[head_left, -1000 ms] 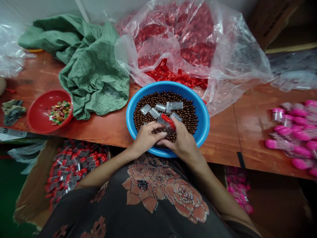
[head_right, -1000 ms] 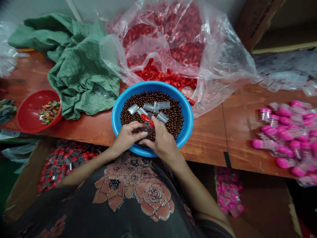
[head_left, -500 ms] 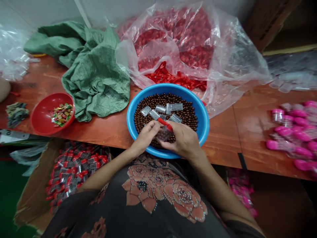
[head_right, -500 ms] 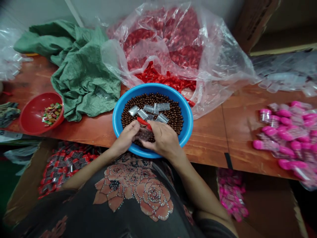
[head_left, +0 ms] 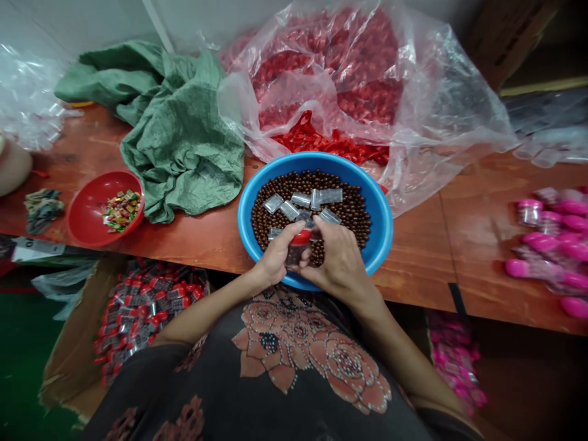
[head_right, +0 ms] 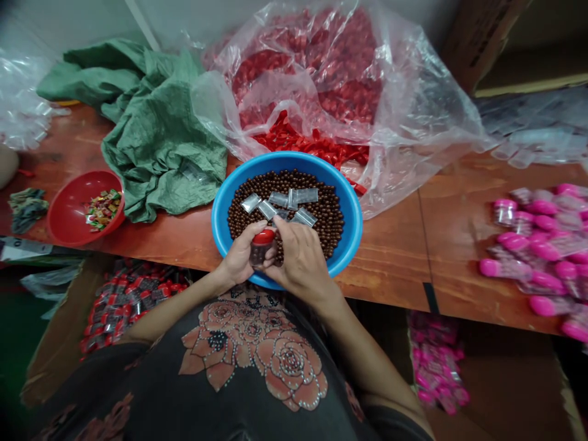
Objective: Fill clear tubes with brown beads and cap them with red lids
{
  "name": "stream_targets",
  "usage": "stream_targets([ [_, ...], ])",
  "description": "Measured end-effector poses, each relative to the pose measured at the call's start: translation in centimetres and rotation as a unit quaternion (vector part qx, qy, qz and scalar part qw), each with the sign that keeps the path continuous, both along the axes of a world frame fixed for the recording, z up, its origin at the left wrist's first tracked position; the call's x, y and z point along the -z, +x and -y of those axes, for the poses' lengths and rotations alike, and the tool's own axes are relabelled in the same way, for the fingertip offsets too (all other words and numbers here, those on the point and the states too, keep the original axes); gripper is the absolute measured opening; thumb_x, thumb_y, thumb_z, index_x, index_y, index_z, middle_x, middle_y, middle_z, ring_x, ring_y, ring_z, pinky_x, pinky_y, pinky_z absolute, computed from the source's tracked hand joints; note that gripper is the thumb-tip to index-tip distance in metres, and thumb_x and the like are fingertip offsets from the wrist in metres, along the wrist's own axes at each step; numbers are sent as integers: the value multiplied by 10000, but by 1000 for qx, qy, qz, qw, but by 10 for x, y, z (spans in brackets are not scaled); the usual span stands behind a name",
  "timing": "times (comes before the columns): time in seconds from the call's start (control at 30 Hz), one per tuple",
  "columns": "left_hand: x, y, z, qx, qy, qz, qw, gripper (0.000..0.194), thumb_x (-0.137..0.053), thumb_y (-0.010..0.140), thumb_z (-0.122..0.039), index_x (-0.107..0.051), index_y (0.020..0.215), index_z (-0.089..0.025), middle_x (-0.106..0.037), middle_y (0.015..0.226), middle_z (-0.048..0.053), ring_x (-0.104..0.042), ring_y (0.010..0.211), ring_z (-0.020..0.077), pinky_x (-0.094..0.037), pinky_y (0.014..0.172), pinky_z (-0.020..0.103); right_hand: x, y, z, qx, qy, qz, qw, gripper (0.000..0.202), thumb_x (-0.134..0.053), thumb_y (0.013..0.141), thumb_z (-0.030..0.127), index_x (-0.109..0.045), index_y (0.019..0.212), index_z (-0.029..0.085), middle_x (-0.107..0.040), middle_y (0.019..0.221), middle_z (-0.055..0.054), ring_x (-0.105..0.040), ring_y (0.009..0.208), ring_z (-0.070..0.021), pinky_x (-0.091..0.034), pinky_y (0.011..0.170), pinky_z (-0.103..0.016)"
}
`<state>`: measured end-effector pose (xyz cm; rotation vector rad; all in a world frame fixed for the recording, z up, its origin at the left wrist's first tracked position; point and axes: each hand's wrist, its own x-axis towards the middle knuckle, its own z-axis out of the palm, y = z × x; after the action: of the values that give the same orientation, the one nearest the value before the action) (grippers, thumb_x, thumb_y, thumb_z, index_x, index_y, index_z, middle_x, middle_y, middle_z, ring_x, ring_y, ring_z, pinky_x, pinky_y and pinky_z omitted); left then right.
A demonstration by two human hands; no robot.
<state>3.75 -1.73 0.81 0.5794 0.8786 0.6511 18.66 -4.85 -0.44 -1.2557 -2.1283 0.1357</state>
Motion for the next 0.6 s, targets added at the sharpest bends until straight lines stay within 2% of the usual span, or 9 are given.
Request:
stream_targets([
  [0.13,2,2,2,-9,23,-16,1000,489,-467,863,-624,-464,629,-194,-454,471,-19,-382,421,74,-279,418,232,-3,2,-4,-26,17,33,999,748,-614,839,426,-291,1485,234,-588,1238,-143,-538,1166,-331,-435,993,-530],
  [0.2,5,3,5,-13,33,-10,999,487,-438,867,-634,-466,657,-195,-426,450,-36,-355,393,69,-248,394,217,-1,2,-7,-36,38,48,997,699,-616,825,458,-361,1437,235,-623,1202,-129,-558,1144,-326,-421,1008,-526],
  [0.33,10,5,12,-34,85,-7,996,458,-411,886,-601,-579,992,-189,-439,457,-68,-355,364,76,-265,378,199,0,-5,-7,-51,67,60,995,689,-630,804,522,-431,1391,220,-658,1152,-126,-582,1127,-316,-397,1058,-523],
  [0.43,3,-7,9,-42,155,-52,986,459,-406,927,-575,-564,1149,-206,-513,514,-57,-436,391,87,-321,394,204,-9,-9,-6,-64,25,43,997,756,-651,806,534,-379,1450,245,-623,1265,-117,-535,1242,-321,-318,1150,-556],
  [0.5,-3,-32,-1,-85,236,-122,960,423,-413,943,-573,-573,1125,-226,-578,601,-36,-489,440,92,-375,438,222,-14,1,-11,-61,0,28,998,855,-679,792,554,-302,1506,271,-530,1405,-116,-467,1332,-336,-284,1180,-577],
  [0.53,-5,-50,-7,-125,282,-172,936,408,-412,949,-574,-583,1088,-231,-607,664,-22,-503,472,92,-401,475,236,-13,11,-16,-37,-1,7,999,893,-689,786,560,-273,1524,277,-473,1462,-120,-445,1354,-343,-300,1175,-577],
  [0.6,-1,-97,-20,-235,362,-292,853,407,-390,958,-575,-600,984,-227,-627,782,2,-498,525,98,-396,517,263,-3,43,-33,75,8,-79,994,873,-671,805,548,-271,1532,278,-404,1508,-129,-464,1335,-337,-398,1115,-550],
])
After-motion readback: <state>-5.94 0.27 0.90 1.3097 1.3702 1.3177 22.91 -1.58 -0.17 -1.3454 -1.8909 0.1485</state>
